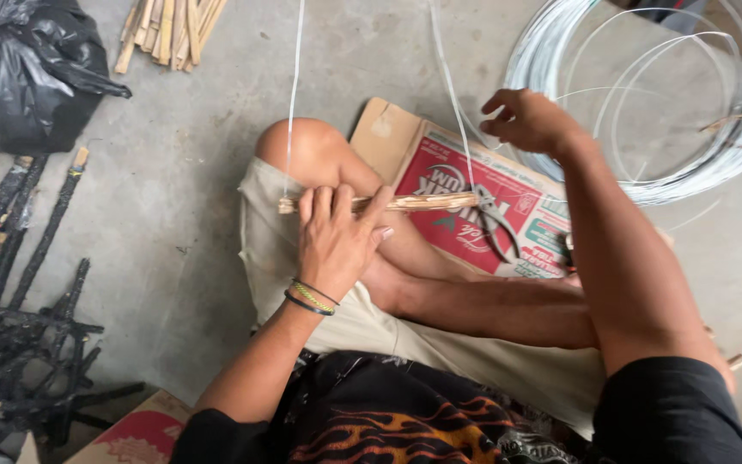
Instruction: The person sits on the floor and wraps thin metal wire around a bundle of thin wooden sticks. They use pliers to twist and secure the wire at the ends of the bundle, then trim the excess wire.
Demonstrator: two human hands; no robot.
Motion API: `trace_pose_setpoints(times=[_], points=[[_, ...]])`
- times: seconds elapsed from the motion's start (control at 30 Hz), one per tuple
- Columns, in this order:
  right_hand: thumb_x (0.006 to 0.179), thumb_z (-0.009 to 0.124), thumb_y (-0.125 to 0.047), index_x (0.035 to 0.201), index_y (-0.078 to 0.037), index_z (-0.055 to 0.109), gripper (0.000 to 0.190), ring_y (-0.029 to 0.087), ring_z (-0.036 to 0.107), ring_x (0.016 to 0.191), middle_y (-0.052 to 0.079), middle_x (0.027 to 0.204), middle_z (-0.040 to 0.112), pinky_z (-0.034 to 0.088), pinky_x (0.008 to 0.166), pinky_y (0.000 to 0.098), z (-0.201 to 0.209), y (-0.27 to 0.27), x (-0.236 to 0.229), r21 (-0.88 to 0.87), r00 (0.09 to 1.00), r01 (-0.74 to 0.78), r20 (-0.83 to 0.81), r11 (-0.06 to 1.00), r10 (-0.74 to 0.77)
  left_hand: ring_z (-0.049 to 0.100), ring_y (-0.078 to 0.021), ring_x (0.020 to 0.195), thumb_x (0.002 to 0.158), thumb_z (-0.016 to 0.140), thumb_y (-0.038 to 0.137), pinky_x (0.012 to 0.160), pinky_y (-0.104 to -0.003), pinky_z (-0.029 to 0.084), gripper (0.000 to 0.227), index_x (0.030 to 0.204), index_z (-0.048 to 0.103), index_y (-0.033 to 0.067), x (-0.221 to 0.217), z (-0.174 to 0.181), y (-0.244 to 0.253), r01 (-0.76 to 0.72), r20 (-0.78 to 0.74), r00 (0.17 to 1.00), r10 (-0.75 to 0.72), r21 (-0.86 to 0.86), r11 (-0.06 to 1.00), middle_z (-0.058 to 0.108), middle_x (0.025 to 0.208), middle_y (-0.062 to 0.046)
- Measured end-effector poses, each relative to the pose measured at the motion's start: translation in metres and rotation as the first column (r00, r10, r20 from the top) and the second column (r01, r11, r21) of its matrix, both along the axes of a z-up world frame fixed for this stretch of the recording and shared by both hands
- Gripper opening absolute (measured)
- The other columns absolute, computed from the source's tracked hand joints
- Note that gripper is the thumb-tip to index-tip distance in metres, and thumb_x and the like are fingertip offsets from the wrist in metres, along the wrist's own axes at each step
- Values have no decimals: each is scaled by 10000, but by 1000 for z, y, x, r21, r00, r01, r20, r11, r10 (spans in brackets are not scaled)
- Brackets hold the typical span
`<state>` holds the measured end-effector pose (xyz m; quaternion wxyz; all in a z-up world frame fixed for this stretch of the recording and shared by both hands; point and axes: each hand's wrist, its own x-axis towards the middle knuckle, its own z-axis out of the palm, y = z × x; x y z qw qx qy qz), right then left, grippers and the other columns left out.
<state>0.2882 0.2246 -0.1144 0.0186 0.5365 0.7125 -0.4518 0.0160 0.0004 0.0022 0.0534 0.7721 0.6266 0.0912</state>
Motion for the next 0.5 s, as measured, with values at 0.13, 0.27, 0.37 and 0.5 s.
trace_pose_setpoints(times=[0.13, 0.27, 0.37, 0.5], points=[[970, 685, -226, 1267, -23, 669, 360, 218, 723, 853, 155, 977, 761, 554, 773, 374, -22, -8, 20, 118, 987, 50, -157, 992, -31, 540, -291, 1087, 861, 746, 356, 1014, -547, 338, 524, 1326, 597, 163, 20, 1, 0, -43, 17, 999, 42, 30, 999, 589, 1100, -80], [958, 690, -164, 1216, -6, 704, 302, 215, 721, 829, 166, 918, 756, 557, 759, 360, -17, -22, 35, 171, 972, 167, -192, 971, -133, 569, -247, 1082, 880, 736, 338, 1017, -534, 347, 446, 1249, 605, 124, 20, -6, 12, -30, 32, 999, 32, -66, 997, 631, 1113, -45], [959, 689, -133, 1196, -2, 715, 272, 193, 721, 824, 157, 916, 755, 560, 750, 349, 3, -36, 29, 187, 959, 226, -213, 956, -185, 578, -276, 1047, 903, 715, 356, 997, -536, 352, 398, 1242, 624, 169, 11, -16, 18, -14, 28, 999, 16, -92, 996, 636, 1031, -64], [1013, 645, -152, 1218, -9, 684, 253, 182, 699, 833, 115, 944, 744, 566, 741, 336, 49, -66, -1, 90, 914, 300, -313, 950, -259, 567, -311, 927, 924, 675, 400, 915, -552, 345, 430, 1339, 652, 290, -7, -29, 15, 45, 81, 996, -47, 23, 999, 622, 956, -114]])
